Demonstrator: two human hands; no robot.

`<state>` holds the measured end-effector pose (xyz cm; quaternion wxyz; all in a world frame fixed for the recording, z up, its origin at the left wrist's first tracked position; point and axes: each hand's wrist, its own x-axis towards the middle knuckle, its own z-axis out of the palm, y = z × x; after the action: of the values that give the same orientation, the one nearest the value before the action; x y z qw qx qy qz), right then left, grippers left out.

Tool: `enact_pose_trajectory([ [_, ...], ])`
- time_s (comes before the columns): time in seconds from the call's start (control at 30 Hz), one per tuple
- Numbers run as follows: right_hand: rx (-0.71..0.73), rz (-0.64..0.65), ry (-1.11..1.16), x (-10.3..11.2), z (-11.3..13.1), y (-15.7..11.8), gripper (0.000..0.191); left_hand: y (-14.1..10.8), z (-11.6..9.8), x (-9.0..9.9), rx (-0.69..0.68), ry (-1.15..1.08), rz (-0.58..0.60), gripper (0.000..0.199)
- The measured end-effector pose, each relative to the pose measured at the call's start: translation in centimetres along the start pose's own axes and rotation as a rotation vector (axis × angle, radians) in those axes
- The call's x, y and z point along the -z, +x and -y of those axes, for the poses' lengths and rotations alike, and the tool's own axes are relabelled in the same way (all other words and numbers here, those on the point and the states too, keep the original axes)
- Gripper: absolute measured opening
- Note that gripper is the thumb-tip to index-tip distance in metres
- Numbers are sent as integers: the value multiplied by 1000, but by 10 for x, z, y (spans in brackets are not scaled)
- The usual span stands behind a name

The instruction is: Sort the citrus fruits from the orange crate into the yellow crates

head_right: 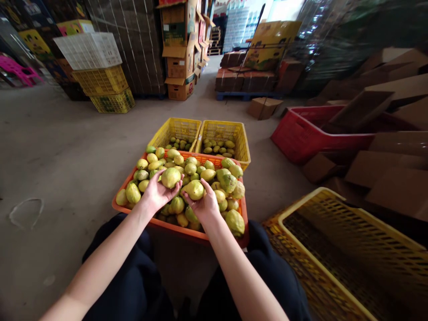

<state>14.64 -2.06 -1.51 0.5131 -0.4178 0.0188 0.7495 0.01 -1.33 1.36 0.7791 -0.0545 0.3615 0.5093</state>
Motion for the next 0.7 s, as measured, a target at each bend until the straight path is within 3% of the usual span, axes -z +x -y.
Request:
enact_pose_trajectory([
  [0.23, 94, 187, 25, -5, 2, -9, 15, -4, -2, 3, -114, -57, 208, 41],
  [0.43, 296, 269, 72, -8, 6, -10, 25, 12, 10, 1, -237, -234, 261, 38],
  [0.7, 262, 382, 289, -17, 0, -1, 27, 31, 18, -2, -290, -255, 375, 36],
])
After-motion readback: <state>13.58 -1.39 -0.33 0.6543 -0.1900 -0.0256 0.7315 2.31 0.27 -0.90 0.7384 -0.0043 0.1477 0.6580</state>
